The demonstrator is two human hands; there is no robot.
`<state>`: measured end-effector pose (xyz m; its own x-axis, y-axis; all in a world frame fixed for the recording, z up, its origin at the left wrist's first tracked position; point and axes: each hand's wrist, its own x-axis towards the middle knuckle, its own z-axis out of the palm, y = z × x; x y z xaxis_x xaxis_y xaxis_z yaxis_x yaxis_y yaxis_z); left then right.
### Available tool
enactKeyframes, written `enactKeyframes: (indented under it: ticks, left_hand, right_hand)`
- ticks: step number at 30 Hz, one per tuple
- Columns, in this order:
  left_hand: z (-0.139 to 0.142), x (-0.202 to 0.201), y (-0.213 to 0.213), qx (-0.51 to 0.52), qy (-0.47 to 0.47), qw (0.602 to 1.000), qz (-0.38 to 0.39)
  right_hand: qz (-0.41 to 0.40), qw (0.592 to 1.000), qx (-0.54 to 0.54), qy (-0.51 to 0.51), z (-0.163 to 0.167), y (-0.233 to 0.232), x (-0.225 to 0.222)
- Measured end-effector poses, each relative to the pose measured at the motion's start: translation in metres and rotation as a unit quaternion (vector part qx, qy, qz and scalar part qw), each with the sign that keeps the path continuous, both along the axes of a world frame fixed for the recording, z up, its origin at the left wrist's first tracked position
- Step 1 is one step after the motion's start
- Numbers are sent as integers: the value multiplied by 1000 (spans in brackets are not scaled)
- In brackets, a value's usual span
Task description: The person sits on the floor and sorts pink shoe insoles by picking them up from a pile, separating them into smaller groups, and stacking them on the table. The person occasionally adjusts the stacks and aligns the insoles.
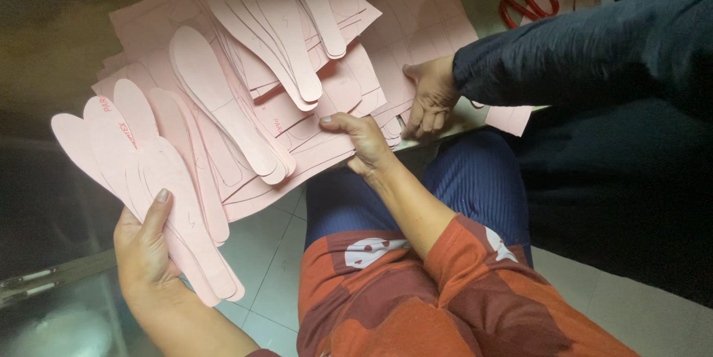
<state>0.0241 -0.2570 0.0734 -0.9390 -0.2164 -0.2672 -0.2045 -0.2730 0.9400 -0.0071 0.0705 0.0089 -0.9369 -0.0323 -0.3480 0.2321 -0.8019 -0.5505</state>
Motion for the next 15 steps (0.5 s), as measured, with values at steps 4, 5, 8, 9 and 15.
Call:
enactKeyframes:
  ticks: [4, 5, 8, 9, 15]
  left_hand:
    - [1, 2, 1, 5, 0, 1000, 0]
    - [1, 2, 2, 7, 2, 1000, -1]
    - [0, 1, 1, -1, -8, 1000, 3]
    - [0, 1, 0, -6, -13, 1000, 6]
    - [-4, 0, -2, 3, -2, 1000, -6]
  right_hand:
    - [4, 1000, 6, -8, -3, 1, 0]
    - [4, 1000, 6, -7, -4, 1, -1]
    - [6, 1000, 6, -8, -7, 1, -2]
    - [6, 1000, 6, -8, -8, 1, -3]
    - [11, 1000, -23, -4, -10, 1, -2]
